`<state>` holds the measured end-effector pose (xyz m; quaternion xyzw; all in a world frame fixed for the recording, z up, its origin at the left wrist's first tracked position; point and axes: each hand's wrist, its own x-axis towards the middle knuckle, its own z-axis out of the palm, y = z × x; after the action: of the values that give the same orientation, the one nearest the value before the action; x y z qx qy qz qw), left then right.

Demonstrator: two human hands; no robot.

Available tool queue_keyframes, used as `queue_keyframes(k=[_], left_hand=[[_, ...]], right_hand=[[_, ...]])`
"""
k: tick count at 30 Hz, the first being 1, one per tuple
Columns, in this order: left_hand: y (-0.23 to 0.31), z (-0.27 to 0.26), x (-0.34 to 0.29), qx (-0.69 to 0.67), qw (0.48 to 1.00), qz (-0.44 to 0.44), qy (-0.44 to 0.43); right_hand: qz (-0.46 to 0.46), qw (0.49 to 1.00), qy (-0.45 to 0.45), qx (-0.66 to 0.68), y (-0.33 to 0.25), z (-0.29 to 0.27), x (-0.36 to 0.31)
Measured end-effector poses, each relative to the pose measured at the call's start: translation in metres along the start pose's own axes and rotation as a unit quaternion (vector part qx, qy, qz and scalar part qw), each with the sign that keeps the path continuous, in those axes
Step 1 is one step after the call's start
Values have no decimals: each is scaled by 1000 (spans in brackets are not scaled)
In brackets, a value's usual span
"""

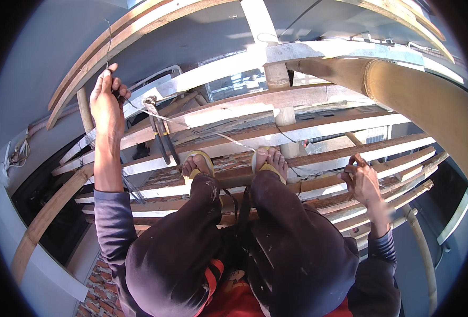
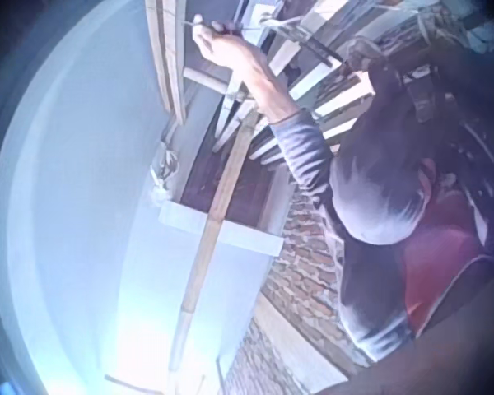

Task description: The person is assembling a wooden structure, likely a bed frame, by securing wooden slats to a frame using wire and pliers. They repeatedly wrap wire around the joints and twist it tight to fasten the components together.

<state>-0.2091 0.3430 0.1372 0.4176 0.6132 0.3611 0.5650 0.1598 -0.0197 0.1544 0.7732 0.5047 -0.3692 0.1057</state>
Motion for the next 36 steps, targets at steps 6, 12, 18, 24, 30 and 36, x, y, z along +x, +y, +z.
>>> queue_keyframes(k=[6,12,18,24,30,36], left_hand=[[-27,-18,-15,-70,996,44,43],[-29,-10,6,-262,961,-71,-51],[-57,32,-11,-302,910,-107,-262],[-70,73,-52,-375,845,-239,-298],[-99,96,-94,-386,791,-282,-382],[-96,108,-118,-269,833,-316,-366]], right_hand=[[6,995,-30,94,-12,-10,-6],[48,970,-56,233,6,-8,-37],[107,939,-160,286,32,22,-64],[30,921,-160,355,-11,52,-62],[0,927,-16,374,-81,37,-37],[-33,972,104,209,-77,3,-51]])
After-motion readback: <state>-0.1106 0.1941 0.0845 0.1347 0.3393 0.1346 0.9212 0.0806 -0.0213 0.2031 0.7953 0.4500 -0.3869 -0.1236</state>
